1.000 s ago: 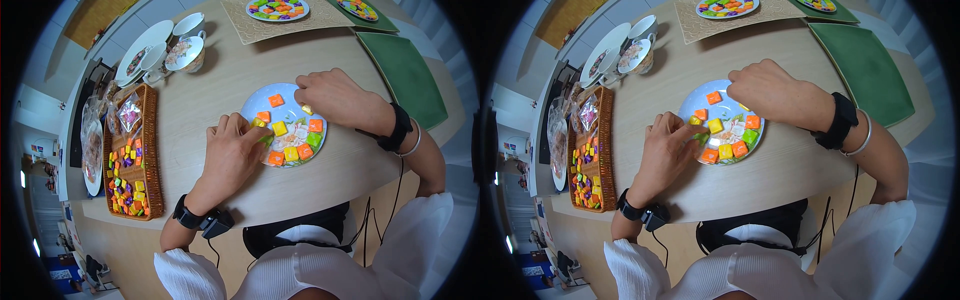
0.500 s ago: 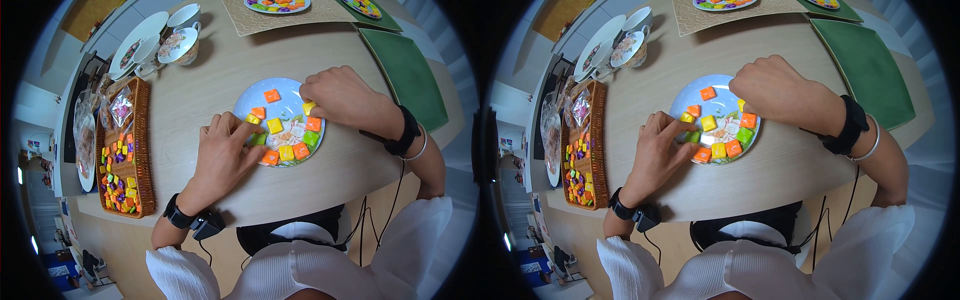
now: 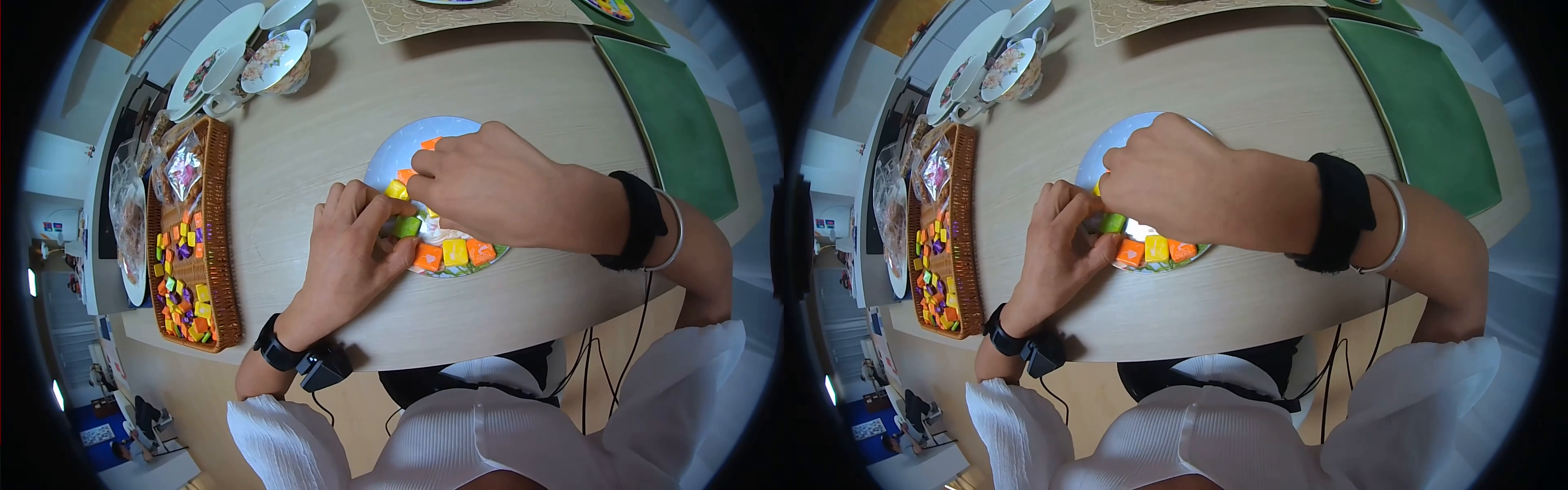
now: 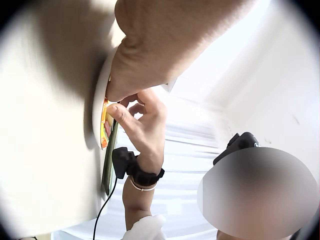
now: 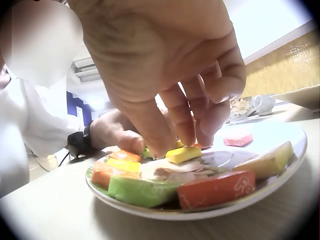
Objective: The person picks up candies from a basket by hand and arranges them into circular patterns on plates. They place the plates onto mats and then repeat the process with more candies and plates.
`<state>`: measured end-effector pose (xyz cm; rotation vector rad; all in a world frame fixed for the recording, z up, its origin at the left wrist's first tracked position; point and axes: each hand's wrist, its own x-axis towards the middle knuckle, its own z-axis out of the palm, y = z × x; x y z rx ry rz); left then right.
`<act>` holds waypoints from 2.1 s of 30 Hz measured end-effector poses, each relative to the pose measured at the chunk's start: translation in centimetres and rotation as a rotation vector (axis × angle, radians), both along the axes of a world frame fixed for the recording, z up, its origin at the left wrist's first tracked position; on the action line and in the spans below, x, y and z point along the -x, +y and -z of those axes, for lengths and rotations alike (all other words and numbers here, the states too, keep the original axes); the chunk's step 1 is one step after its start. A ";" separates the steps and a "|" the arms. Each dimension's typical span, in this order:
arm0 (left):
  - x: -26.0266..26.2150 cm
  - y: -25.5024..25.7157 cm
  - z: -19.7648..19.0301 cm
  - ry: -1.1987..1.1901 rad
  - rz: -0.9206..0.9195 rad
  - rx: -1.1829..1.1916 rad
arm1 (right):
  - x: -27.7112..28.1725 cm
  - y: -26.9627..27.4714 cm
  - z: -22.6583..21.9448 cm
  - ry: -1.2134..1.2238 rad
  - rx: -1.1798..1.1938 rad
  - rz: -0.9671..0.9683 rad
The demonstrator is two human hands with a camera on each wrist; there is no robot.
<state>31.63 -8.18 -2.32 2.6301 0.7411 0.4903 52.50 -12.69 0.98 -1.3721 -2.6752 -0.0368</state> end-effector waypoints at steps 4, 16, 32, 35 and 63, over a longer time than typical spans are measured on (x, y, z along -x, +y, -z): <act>0.1 0.0 -0.2 0.027 -0.017 -0.001 | 0.8 0.4 -0.8 -0.160 0.119 0.025; 0.5 0.3 -0.8 0.051 -0.011 0.050 | -4.4 1.7 -1.5 -0.058 0.064 0.112; 0.6 0.9 -1.3 -0.122 -0.129 0.128 | -5.2 0.1 -1.2 0.015 0.045 0.281; 0.6 1.2 -0.9 -0.118 -0.146 0.149 | -5.4 0.1 -0.9 0.001 0.063 0.262; -0.3 3.9 1.2 -0.200 -0.120 0.109 | -3.1 1.8 -0.7 0.136 -0.001 0.187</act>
